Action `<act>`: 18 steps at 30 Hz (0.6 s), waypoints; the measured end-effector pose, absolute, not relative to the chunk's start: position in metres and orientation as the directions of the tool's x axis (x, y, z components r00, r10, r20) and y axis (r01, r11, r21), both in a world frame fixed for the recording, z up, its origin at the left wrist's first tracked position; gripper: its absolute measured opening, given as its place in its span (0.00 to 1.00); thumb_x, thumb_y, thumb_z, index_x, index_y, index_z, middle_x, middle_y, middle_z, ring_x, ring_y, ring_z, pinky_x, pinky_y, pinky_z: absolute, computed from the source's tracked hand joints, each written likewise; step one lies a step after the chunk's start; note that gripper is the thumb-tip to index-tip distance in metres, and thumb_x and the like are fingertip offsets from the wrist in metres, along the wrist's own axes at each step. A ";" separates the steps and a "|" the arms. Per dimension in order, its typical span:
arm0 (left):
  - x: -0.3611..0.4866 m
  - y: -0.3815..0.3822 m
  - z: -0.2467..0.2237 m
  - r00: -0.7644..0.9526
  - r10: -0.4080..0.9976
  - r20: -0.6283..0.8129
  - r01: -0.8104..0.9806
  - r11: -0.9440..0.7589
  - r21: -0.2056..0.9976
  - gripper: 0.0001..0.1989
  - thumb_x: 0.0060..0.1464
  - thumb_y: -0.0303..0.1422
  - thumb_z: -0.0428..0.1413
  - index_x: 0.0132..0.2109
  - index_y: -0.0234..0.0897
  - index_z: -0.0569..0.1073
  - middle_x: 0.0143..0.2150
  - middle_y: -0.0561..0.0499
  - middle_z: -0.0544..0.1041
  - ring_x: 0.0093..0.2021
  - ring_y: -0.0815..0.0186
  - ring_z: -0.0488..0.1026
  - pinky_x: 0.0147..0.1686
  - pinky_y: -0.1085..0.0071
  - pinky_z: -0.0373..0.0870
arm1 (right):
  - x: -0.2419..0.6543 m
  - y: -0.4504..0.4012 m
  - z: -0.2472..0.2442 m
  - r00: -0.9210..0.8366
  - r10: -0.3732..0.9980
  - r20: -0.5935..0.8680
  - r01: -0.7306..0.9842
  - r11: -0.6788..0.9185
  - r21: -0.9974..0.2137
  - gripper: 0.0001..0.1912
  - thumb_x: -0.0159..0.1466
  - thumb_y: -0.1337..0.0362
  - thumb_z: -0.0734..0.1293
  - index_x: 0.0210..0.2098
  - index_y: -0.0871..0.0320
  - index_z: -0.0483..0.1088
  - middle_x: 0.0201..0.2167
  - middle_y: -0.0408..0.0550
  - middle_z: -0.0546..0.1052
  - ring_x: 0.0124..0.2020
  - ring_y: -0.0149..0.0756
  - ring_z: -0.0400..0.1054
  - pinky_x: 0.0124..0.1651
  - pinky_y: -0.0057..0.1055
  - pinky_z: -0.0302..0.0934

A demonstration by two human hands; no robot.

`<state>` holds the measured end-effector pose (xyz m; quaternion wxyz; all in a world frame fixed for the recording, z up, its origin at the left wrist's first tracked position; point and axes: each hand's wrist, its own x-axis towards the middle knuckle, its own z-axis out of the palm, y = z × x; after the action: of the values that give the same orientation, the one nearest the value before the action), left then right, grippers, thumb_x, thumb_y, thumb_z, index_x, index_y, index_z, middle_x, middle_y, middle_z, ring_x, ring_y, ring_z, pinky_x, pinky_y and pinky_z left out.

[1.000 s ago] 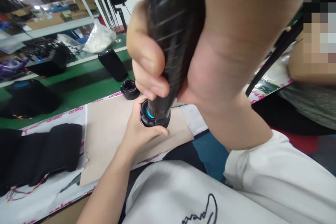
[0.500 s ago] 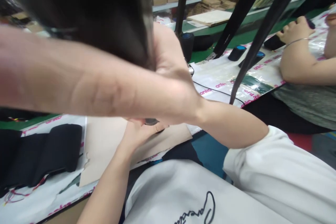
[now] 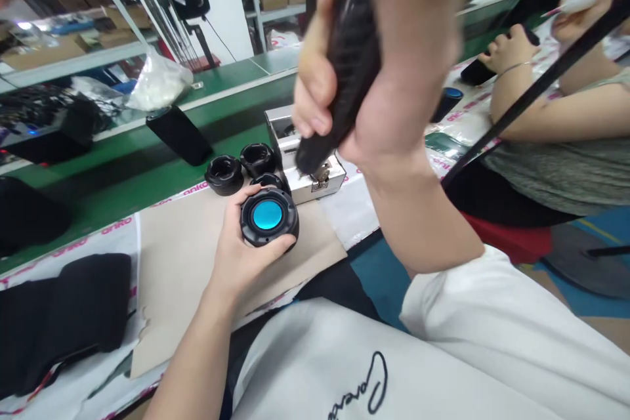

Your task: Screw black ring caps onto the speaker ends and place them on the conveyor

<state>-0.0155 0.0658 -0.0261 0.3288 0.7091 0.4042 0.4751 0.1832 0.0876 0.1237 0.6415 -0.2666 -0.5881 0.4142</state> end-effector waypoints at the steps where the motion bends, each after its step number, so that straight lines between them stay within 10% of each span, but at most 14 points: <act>1: -0.015 0.065 -0.026 0.227 0.883 0.410 0.251 -0.460 0.852 0.42 0.45 0.47 0.76 0.63 0.40 0.70 0.61 0.40 0.78 0.61 0.49 0.79 0.60 0.56 0.78 | 0.191 0.097 0.114 0.022 0.822 0.568 -0.216 0.559 -0.800 0.37 0.46 0.32 0.79 0.38 0.51 0.66 0.17 0.34 0.68 0.16 0.34 0.59 0.18 0.35 0.55; 5: -0.015 0.062 -0.030 0.217 0.893 0.394 0.227 -0.439 0.869 0.42 0.45 0.45 0.76 0.64 0.42 0.70 0.63 0.41 0.78 0.62 0.50 0.79 0.62 0.57 0.76 | 0.203 0.125 0.069 0.338 0.760 0.555 -0.091 0.614 -0.784 0.29 0.63 0.43 0.77 0.26 0.52 0.59 0.13 0.32 0.60 0.12 0.27 0.54 0.15 0.31 0.47; 13: -0.016 0.063 -0.034 0.214 0.891 0.400 0.211 -0.442 0.872 0.43 0.45 0.45 0.77 0.64 0.43 0.70 0.64 0.41 0.77 0.64 0.49 0.77 0.64 0.55 0.75 | 0.207 0.127 0.053 0.196 0.865 0.463 -0.041 0.479 -0.877 0.32 0.63 0.35 0.74 0.28 0.52 0.58 0.13 0.31 0.60 0.13 0.24 0.54 0.16 0.26 0.50; 18: -0.013 0.063 -0.033 0.245 0.862 0.443 0.189 -0.491 0.850 0.48 0.48 0.48 0.75 0.70 0.43 0.65 0.64 0.41 0.77 0.63 0.50 0.78 0.63 0.57 0.75 | 0.200 0.111 0.083 0.222 0.810 0.543 -0.228 0.585 -0.778 0.17 0.67 0.49 0.72 0.33 0.53 0.67 0.16 0.34 0.65 0.13 0.30 0.57 0.15 0.30 0.50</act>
<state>-0.0132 0.0626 -0.0326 0.3431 0.7105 0.3698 0.4907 0.2002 0.1113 0.0835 0.7283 -0.2840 -0.5119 0.3562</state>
